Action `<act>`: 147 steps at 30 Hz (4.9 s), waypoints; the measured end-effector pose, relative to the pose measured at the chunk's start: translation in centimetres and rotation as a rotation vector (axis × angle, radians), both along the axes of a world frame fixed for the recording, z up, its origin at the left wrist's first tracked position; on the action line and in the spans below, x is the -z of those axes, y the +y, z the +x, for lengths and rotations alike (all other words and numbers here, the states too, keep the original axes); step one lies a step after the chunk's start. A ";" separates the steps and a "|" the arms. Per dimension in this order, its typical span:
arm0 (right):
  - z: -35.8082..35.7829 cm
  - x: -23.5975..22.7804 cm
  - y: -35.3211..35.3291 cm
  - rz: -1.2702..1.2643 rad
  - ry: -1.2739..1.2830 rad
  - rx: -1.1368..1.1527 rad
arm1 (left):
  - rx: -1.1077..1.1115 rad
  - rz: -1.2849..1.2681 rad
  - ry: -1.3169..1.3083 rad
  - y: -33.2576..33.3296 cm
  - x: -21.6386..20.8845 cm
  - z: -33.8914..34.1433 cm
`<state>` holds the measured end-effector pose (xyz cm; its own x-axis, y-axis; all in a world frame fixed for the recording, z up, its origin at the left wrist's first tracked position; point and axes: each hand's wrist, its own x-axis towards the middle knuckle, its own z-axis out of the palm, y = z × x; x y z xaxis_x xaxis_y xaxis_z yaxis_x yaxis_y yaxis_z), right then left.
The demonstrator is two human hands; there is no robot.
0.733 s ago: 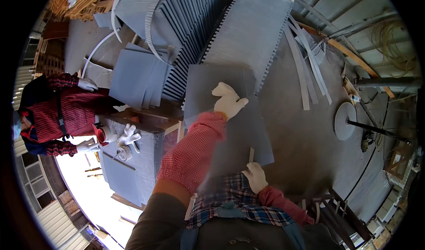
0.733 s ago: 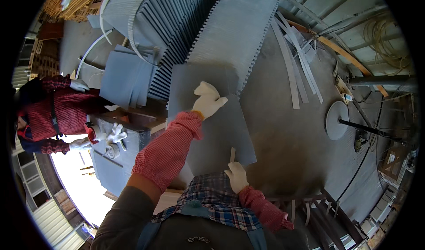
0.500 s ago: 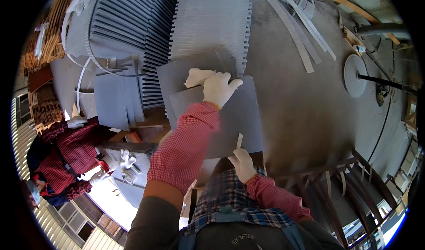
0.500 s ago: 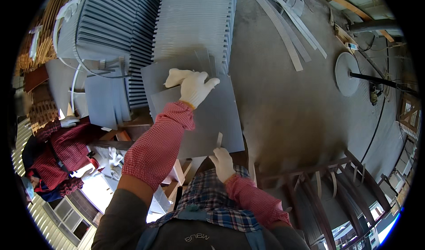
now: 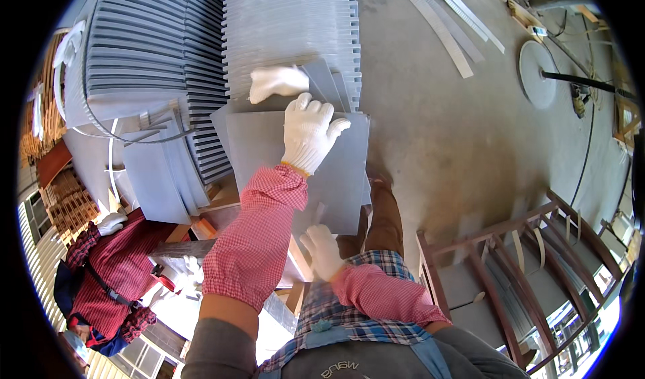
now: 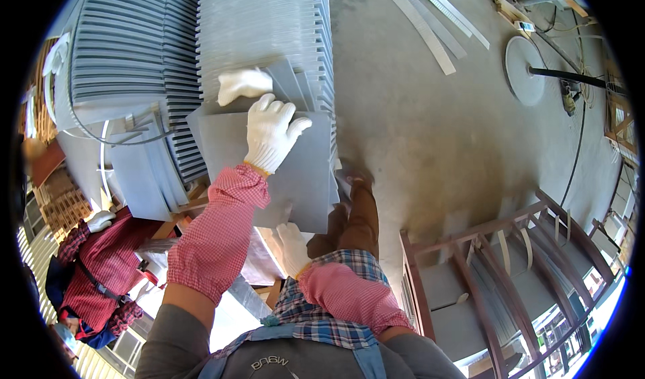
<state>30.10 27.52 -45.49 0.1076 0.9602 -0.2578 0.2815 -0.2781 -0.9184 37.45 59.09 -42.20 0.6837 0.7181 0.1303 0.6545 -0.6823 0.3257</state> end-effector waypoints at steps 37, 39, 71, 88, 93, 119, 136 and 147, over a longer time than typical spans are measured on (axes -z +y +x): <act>33.9 -1.9 28.2 -0.307 -0.236 -0.536 | -0.007 -0.045 0.069 -3.2 1.5 0.4; 33.5 -2.0 28.0 -0.287 -0.302 -0.532 | 0.000 -0.041 0.070 -3.0 1.5 0.4; 31.6 -0.8 25.0 0.239 -0.481 -0.423 | 0.014 -0.056 0.066 -2.7 1.4 0.6; 36.1 -5.1 27.8 -0.522 0.125 -0.233 | -0.039 -0.044 0.012 -3.1 1.5 0.3; 37.5 -2.9 27.5 -0.381 -0.187 -0.231 | -0.045 -0.048 0.016 -2.9 1.7 0.6; 34.7 -0.1 22.0 0.272 -0.479 -0.945 | 0.001 -0.040 0.007 -2.9 1.5 0.4; 32.3 -2.7 24.0 0.322 -0.801 -0.426 | 0.014 -0.018 0.007 -3.0 2.0 0.4; 32.5 -3.2 25.1 0.337 -0.804 -0.504 | 0.011 -0.032 -0.011 -2.8 1.8 0.5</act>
<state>62.57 52.60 -42.33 -0.3088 0.9511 0.0065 0.8654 0.2838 -0.4130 37.96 56.31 -43.95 0.6906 0.7141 0.1148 0.6431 -0.6789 0.3544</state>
